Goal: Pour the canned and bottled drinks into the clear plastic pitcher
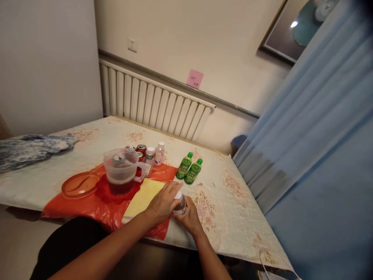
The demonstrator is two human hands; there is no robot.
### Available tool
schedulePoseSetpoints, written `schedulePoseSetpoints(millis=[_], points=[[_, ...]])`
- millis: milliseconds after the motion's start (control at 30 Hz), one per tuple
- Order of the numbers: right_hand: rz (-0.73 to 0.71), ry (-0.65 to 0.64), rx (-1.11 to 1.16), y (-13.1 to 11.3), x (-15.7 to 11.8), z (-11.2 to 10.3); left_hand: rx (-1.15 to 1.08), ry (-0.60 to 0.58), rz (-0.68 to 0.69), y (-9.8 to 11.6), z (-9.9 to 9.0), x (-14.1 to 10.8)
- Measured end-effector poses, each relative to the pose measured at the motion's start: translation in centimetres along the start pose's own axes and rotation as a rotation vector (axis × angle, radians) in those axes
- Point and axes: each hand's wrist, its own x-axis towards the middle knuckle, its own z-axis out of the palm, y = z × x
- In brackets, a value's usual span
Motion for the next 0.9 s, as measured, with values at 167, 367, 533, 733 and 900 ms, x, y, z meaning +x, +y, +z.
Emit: schedulePoseSetpoints(millis=[167, 367, 533, 733, 900], points=[[-0.02, -0.044, -0.028, -0.1, -0.6, 0.6, 0.099, -0.209, 0.073, 1.1, -2.3, -0.4], [-0.041, -0.066, -0.035, 0.0, -0.7, 0.8, 0.102, -0.246, 0.1, 1.3, -3.4, -0.6], [-0.062, -0.05, -0.046, 0.1, -0.7, 0.9, 0.219, -0.243, 0.012, 1.3, -3.1, -0.7], [-0.043, -0.05, -0.038, 0.0, -0.7, 0.8, 0.254, -0.073, -0.126, 1.1, -2.9, -0.8], [0.043, -0.013, 0.002, -0.4, 0.4, 0.3, 0.078, 0.105, -0.294, -1.5, -2.9, -1.6]])
